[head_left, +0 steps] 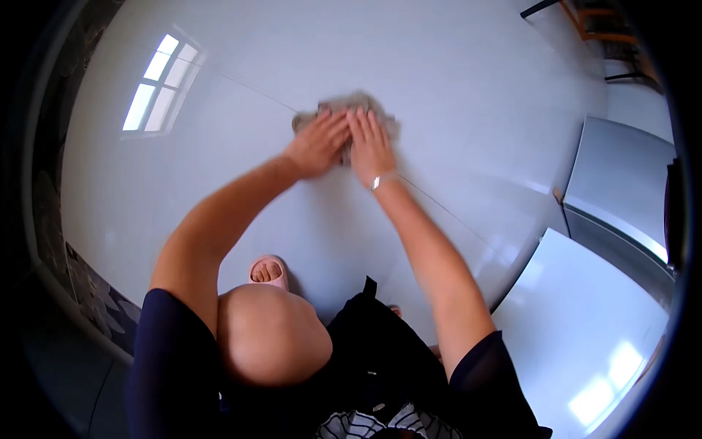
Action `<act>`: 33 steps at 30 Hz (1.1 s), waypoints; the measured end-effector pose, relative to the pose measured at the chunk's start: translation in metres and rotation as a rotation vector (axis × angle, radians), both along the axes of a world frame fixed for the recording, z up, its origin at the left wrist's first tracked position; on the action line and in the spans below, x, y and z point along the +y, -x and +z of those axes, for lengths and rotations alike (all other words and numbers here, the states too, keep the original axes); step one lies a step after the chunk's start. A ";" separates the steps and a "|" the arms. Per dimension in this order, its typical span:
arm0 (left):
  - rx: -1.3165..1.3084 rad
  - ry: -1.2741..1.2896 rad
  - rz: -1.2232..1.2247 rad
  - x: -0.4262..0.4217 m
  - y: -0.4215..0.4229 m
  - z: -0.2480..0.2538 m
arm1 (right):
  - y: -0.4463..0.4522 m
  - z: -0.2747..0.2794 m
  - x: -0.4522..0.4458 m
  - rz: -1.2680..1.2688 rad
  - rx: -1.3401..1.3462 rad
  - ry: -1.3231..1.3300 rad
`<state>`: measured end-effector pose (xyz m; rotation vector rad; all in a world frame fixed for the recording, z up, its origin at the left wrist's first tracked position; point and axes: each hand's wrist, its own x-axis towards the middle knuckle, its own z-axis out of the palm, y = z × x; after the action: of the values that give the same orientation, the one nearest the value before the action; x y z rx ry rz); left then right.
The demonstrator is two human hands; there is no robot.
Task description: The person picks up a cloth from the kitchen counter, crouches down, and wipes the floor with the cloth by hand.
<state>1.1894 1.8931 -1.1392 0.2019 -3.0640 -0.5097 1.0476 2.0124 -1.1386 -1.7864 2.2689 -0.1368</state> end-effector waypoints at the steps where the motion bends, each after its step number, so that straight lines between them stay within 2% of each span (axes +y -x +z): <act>1: 0.067 0.007 -0.002 0.002 -0.003 0.001 | -0.021 0.007 0.031 0.041 -0.029 -0.034; 2: -0.030 -0.144 -0.066 0.040 -0.044 0.000 | -0.036 0.013 0.052 0.078 -0.056 -0.066; 3: -0.129 -0.178 -0.136 0.054 -0.067 0.007 | -0.045 0.013 0.066 0.098 -0.085 -0.086; 4: -0.117 -0.110 -0.133 0.057 -0.069 0.004 | -0.052 0.015 0.076 0.120 -0.112 -0.101; 6: -0.110 -0.216 -0.118 0.081 -0.105 0.008 | -0.074 0.016 0.099 0.133 -0.139 -0.069; 7: -0.131 -0.158 -0.123 0.075 -0.102 0.001 | -0.081 0.016 0.105 0.134 -0.155 -0.029; 10: -0.142 -0.123 -0.087 0.044 -0.094 -0.005 | -0.063 0.019 0.056 0.143 -0.212 0.024; 12: -0.019 0.017 0.004 -0.030 -0.067 -0.003 | -0.043 0.023 -0.026 0.138 -0.118 0.056; 13: -0.007 0.000 0.021 -0.029 -0.064 -0.011 | -0.028 0.023 -0.049 0.091 -0.105 0.014; 15: -0.016 0.025 0.076 -0.066 -0.050 0.009 | -0.040 0.025 -0.072 0.077 -0.108 0.008; 17: -0.004 -0.009 0.091 -0.054 -0.059 0.008 | -0.051 0.026 -0.058 0.055 -0.110 0.093; 18: 0.041 -0.042 0.108 -0.025 -0.075 0.001 | -0.070 0.018 -0.017 0.101 -0.092 0.085; 19: -0.085 -0.145 0.022 0.017 -0.112 0.012 | -0.091 0.011 0.017 0.149 -0.082 0.081; 21: -0.157 -0.153 -0.013 0.041 -0.136 0.015 | -0.104 0.028 0.044 0.204 -0.147 -0.023; 22: -0.149 -0.238 -0.021 0.080 -0.181 0.007 | -0.132 0.016 0.087 0.255 -0.251 -0.011; 25: -0.171 -0.230 0.047 0.093 -0.202 0.005 | -0.145 0.024 0.082 0.267 -0.263 -0.033; 29: -0.104 -0.106 0.107 0.012 -0.175 -0.001 | -0.124 0.021 0.013 0.295 -0.262 0.082; 31: -0.089 -0.050 0.135 -0.027 -0.149 0.006 | -0.101 0.022 -0.053 0.174 -0.206 0.102; 33: -0.083 -0.012 0.205 -0.051 -0.114 0.008 | -0.094 0.018 -0.066 0.118 -0.296 0.082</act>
<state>1.3034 1.8418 -1.1311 0.5439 -3.0709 -0.5205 1.1418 1.9468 -1.1203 -1.7976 1.9731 -0.4465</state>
